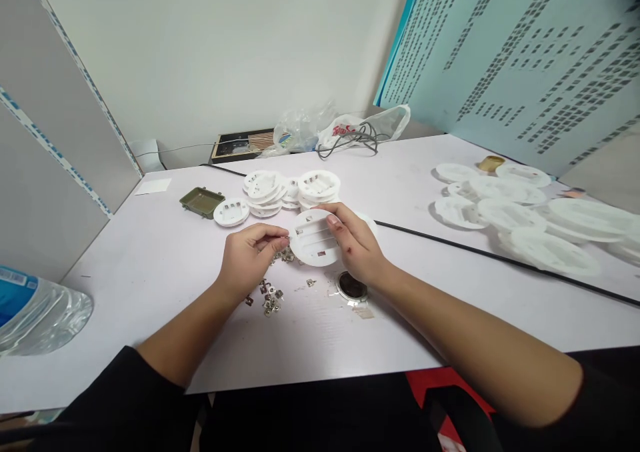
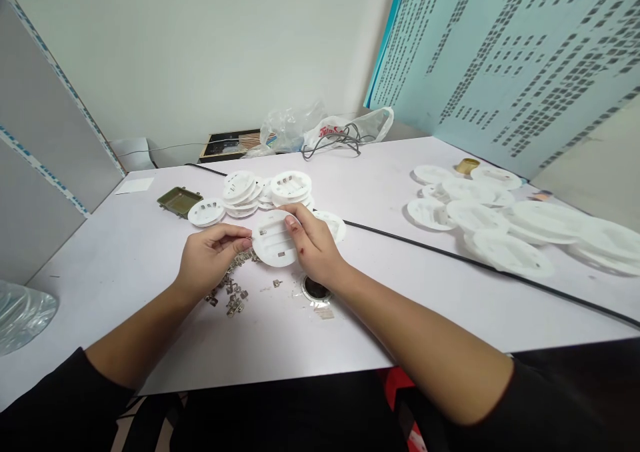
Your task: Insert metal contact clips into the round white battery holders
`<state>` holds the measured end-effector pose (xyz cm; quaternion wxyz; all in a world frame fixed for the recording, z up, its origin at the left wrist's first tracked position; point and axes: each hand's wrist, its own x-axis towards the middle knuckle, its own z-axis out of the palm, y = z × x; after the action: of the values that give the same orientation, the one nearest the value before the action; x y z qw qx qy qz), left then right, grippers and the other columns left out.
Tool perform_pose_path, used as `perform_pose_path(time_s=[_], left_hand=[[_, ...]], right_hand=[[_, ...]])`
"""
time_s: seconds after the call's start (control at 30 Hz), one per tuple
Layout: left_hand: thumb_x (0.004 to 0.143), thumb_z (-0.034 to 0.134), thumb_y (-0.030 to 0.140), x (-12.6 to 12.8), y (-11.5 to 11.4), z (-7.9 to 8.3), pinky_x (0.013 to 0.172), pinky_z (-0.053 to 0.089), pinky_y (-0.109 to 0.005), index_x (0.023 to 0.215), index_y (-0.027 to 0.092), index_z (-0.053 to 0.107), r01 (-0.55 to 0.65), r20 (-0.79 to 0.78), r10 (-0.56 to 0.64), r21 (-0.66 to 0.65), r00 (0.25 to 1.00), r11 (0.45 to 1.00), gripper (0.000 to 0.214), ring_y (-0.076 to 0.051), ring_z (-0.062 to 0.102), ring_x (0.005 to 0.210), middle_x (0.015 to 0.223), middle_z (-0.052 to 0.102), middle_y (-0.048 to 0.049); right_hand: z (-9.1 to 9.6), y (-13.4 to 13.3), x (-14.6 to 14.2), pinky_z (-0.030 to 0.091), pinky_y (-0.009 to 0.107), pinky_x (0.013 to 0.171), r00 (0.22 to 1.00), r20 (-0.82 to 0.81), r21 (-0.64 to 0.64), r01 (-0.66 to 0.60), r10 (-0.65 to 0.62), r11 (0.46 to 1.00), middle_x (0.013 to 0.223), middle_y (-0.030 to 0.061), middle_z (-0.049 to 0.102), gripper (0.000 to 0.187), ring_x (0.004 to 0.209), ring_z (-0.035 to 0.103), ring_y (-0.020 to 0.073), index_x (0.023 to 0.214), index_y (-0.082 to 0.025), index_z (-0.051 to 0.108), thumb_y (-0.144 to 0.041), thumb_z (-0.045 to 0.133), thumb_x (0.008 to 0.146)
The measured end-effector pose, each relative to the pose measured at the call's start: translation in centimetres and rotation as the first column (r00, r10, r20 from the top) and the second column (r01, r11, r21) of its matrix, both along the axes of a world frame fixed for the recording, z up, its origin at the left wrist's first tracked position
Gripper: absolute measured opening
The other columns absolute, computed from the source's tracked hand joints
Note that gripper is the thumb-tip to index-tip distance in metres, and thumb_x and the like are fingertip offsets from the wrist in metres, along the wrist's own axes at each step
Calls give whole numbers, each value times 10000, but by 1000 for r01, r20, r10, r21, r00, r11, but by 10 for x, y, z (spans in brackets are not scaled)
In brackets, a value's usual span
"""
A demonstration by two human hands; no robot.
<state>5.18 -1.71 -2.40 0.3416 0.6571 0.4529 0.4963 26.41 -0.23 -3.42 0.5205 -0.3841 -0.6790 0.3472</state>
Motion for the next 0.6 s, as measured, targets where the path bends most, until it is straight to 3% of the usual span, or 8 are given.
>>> perform_pose_path(time_s=[0.2, 0.37, 0.6], left_hand=[[844, 735, 259, 0, 3, 3, 685, 599, -302, 852, 203, 776, -35, -92, 57, 231, 994, 972, 70, -188, 697, 869, 940, 731, -69], [868, 720, 320, 0, 0, 9, 526, 479, -242, 849, 189, 743, -48, -73, 50, 38, 996, 998, 134, -114, 559, 594, 777, 710, -33], [803, 764, 310, 9, -6, 9, 515, 479, -254, 784, 183, 731, 11, -52, -19, -150, 998, 989, 132, -131, 582, 576, 695, 699, -36]], right_hand=[[1, 0, 1, 513, 392, 789, 1000, 14, -3, 25, -25, 1000, 929, 56, 727, 530, 905, 660, 264, 1085, -254, 635, -730, 430, 974], [4, -2, 1, 508, 385, 740, 998, 53, 37, 44, -46, 998, 876, 57, 730, 522, 832, 660, 253, 1069, -249, 643, -705, 399, 999], [6, -6, 0, 515, 371, 729, 994, 81, 138, 56, -68, 989, 882, 57, 733, 440, 816, 667, 236, 1090, -240, 639, -597, 385, 1050]])
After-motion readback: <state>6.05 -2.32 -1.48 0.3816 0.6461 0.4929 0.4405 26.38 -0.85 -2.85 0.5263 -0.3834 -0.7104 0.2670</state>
